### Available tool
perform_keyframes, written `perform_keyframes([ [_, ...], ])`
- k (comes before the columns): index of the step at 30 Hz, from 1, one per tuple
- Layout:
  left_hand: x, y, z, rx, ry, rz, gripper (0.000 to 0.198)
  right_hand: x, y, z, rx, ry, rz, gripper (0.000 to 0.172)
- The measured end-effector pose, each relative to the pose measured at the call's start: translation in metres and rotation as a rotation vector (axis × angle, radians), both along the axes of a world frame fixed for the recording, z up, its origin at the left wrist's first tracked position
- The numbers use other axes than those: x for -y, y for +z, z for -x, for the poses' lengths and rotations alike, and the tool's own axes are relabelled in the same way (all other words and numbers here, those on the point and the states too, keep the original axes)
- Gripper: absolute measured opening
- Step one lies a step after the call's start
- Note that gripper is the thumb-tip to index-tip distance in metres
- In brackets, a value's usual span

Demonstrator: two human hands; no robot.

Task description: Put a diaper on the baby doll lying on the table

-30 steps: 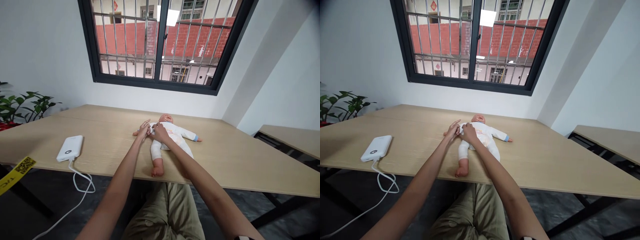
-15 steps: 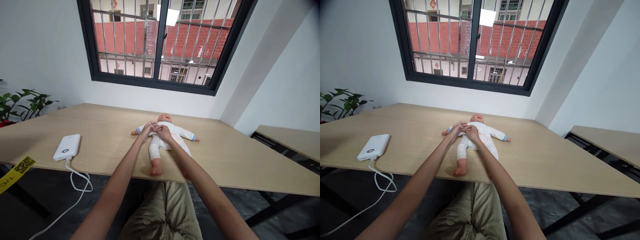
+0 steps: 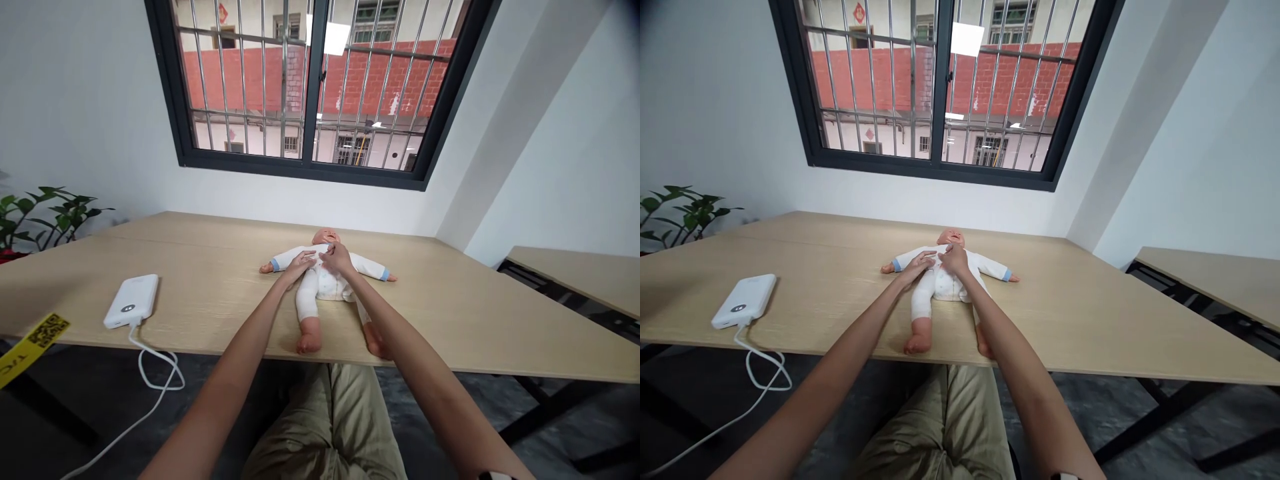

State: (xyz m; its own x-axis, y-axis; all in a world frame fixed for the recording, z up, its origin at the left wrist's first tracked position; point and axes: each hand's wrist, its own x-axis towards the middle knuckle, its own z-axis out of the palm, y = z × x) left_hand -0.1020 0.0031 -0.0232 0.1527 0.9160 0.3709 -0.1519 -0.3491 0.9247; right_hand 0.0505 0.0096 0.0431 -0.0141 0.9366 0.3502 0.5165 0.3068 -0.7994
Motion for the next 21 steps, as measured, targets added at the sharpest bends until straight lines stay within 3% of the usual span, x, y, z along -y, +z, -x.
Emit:
perform_keyframes([
  [4, -0.005, -0.001, -0.002, -0.036, -0.028, -0.013, 0.044, 0.003, 0.003, -0.003, 0.196, 0.029, -0.080, 0.024],
  [11, -0.012, -0.004, -0.009, -0.122, 0.027, -0.126, 0.039, 0.005, 0.008, 0.004, 0.129, 0.064, -0.010, 0.022],
  [16, -0.012, -0.005, -0.005, -0.142, 0.051, -0.156, 0.028, 0.004, 0.013, 0.008, 0.145, 0.013, -0.019, 0.023],
  [21, -0.012, -0.005, -0.003, -0.208, 0.058, -0.100, 0.021, 0.007, 0.012, 0.001, 0.308, -0.103, 0.025, 0.023],
])
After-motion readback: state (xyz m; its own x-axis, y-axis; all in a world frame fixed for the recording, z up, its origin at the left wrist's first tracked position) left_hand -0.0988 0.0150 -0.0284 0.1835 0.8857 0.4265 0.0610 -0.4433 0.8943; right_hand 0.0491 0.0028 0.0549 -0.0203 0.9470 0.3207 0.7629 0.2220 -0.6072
